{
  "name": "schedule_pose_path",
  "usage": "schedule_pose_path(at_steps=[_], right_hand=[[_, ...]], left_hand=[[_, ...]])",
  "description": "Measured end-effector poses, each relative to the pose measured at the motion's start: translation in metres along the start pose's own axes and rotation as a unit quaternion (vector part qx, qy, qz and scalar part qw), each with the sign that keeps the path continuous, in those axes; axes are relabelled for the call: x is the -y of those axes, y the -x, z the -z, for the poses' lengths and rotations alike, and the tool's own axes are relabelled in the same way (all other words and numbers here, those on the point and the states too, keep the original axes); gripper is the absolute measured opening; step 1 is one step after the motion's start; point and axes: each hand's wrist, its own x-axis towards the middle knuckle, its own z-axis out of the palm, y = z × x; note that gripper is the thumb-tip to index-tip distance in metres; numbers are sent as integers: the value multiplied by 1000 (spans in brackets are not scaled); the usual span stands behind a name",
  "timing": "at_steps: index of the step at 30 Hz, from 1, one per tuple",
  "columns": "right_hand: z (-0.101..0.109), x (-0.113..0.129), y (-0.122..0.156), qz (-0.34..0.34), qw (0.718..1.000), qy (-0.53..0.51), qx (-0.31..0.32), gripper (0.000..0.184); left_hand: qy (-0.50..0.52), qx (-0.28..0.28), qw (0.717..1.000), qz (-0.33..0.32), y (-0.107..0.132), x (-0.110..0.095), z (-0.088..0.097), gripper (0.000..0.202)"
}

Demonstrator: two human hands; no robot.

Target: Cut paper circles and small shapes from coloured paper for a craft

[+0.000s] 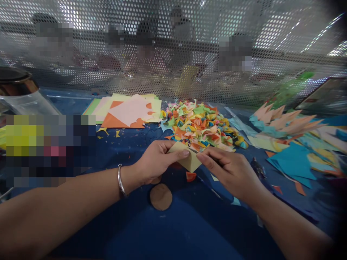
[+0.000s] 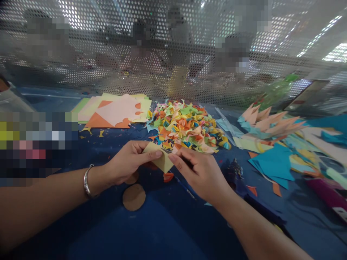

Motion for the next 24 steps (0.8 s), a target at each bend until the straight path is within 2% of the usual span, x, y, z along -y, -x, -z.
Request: schedule_pose_path(at_steps=[24], right_hand=[[-2, -2, 1, 18, 1000, 15, -6, 43]], left_hand=[[15, 27, 999, 8, -2, 5, 1, 14]])
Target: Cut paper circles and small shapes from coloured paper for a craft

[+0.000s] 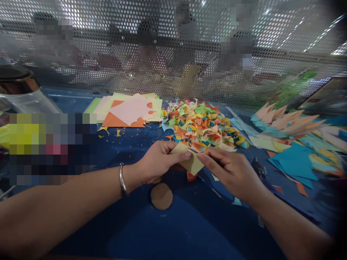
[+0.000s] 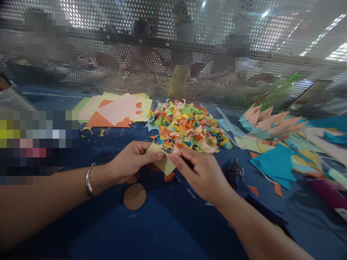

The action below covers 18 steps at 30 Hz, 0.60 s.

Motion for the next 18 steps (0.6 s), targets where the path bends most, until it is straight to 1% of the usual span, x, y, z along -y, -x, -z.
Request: schedule_pose_path(at_steps=[8, 18], right_hand=[[0, 0, 0, -6, 1000, -8, 7, 45], [1, 2, -1, -6, 1000, -10, 14, 44]], left_hand=[[-9, 6, 1000, 18, 1, -3, 0, 14], [-32, 20, 999, 20, 2, -4, 1, 16]])
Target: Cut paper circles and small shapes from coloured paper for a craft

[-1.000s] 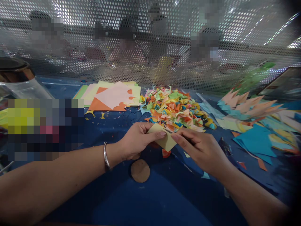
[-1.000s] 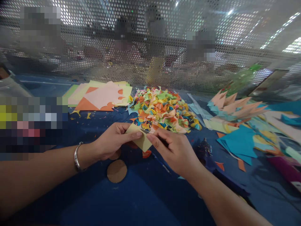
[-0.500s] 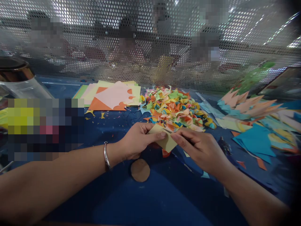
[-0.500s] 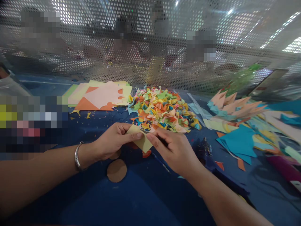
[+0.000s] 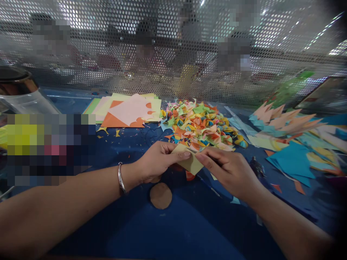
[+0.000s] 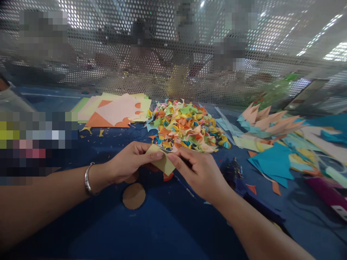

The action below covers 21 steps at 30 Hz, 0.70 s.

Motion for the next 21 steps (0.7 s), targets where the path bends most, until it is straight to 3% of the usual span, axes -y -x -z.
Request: schedule_pose_path(at_steps=[21], right_hand=[[-1, 1, 2, -5, 1000, -15, 0, 43]], left_hand=[[-51, 46, 998, -6, -1, 1, 3, 23]])
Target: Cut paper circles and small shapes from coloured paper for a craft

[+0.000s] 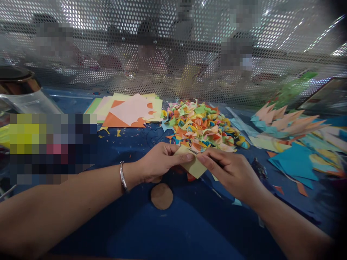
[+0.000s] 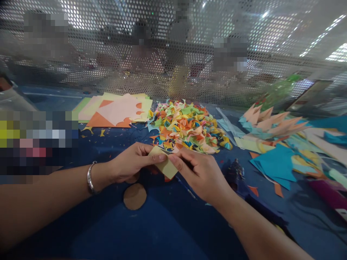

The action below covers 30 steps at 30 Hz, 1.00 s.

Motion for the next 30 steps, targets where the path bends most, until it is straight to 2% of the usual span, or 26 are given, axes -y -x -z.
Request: schedule_pose_path(at_steps=[4, 13, 30], right_hand=[[0, 0, 0, 10, 1000, 4, -8, 42], [1, 1, -1, -2, 1000, 13, -6, 44], [1, 0, 1, 3, 1000, 6, -5, 42]], left_hand=[[-9, 2, 1000, 0, 0, 0, 1, 26], [-27, -34, 999, -28, 3, -3, 3, 26], [4, -3, 1000, 1, 1, -2, 3, 19]])
